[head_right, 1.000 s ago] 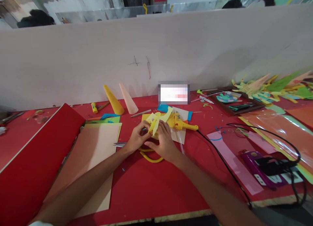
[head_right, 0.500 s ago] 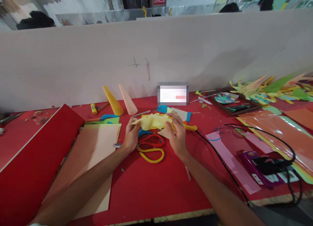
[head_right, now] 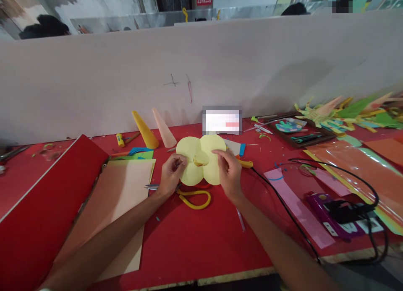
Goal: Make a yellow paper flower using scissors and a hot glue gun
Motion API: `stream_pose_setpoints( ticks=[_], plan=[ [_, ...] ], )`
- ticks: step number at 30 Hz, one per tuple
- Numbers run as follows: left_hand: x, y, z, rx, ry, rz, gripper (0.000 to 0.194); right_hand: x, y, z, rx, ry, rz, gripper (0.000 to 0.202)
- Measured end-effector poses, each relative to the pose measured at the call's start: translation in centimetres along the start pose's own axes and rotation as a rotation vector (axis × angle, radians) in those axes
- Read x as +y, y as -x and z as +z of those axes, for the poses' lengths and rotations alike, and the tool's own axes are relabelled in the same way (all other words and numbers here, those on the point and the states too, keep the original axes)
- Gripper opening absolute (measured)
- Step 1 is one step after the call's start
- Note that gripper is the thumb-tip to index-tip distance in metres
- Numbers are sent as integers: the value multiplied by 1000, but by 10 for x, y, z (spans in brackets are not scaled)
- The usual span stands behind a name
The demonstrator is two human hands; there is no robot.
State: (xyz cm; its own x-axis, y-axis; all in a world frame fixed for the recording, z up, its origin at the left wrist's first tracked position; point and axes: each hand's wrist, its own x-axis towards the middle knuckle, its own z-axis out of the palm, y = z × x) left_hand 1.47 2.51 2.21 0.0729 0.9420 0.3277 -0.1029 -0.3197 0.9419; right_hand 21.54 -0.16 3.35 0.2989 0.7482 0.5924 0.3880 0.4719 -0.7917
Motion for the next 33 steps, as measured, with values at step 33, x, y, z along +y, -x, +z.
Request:
stream_pose_setpoints(
  ticks=[33],
  plan=[
    [-10, -6, -9, -94, 313, -247, 76, 34, -5, -4, -138, -251, 159, 57]
  ],
)
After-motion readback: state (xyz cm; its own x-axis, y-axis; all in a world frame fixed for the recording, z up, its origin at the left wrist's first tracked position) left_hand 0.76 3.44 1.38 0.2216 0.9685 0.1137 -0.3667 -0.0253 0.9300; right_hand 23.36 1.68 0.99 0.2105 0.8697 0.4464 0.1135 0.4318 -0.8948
